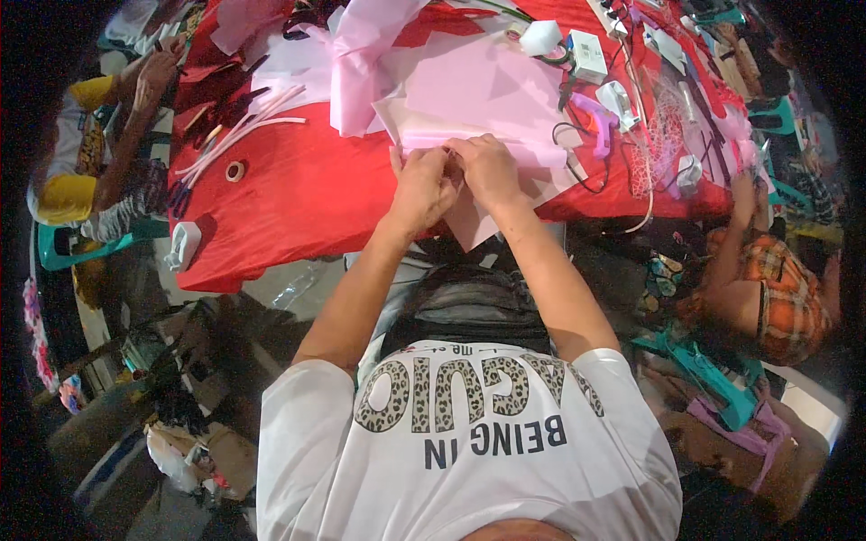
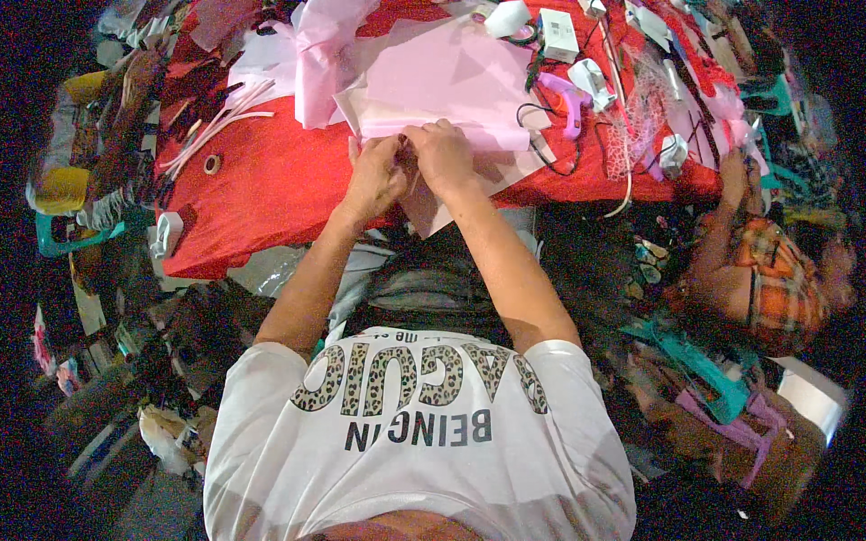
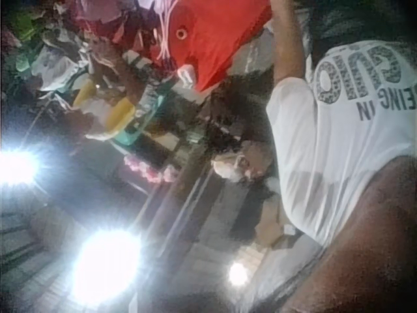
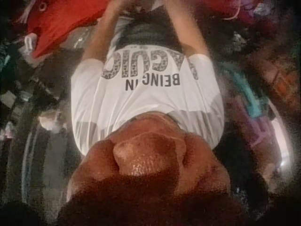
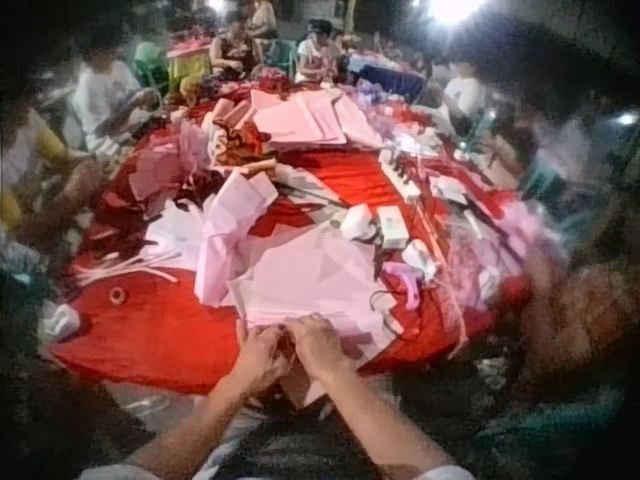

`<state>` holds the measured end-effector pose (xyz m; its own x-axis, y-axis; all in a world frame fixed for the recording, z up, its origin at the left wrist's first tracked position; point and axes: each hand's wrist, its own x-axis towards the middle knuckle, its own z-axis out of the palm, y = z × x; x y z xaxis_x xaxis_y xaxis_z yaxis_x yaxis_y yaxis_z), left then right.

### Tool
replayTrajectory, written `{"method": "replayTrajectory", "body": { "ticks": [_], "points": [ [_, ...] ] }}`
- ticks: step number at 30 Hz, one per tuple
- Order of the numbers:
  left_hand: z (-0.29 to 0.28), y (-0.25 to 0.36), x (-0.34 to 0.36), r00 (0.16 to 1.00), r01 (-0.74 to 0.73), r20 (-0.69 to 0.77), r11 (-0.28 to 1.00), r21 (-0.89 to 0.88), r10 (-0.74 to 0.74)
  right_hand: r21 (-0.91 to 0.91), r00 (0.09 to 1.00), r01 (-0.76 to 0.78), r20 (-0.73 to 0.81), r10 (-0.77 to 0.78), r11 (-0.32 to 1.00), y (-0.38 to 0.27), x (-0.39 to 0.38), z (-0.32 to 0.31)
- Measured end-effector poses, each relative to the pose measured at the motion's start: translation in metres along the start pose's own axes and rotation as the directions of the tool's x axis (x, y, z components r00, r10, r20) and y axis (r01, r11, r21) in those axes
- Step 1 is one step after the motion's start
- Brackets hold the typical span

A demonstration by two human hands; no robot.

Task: The person folds and wraps sheets of pink paper around a bundle of materials on a red-covered table. They use their hands to smooth the paper and secure the folds.

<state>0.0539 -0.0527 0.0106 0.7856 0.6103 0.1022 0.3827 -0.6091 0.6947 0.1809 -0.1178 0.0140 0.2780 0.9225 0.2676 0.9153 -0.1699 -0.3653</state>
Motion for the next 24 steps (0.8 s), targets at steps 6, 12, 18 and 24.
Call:
{"method": "replayTrajectory", "body": {
  "ticks": [6,12,18,24],
  "points": [
    [-0.019,-0.018,0.020,0.991,0.079,0.118,0.990,-0.114,-0.065,-0.198,0.998,0.013,-0.055,-0.025,0.980,-0.015,-0.011,0.011],
    [-0.057,-0.058,0.058,0.990,0.073,0.129,0.984,-0.160,-0.053,-0.328,1.000,0.007,0.019,0.000,0.945,-0.023,-0.010,0.022],
    [-0.056,-0.088,0.087,0.937,0.014,0.347,0.998,0.061,-0.034,-0.377,0.999,0.009,0.045,0.009,0.926,-0.029,-0.009,0.025],
    [-0.049,-0.093,0.099,0.896,-0.010,0.442,0.991,0.137,-0.053,-0.502,0.990,0.063,0.144,0.011,0.863,-0.039,-0.007,0.016]
  ]
}}
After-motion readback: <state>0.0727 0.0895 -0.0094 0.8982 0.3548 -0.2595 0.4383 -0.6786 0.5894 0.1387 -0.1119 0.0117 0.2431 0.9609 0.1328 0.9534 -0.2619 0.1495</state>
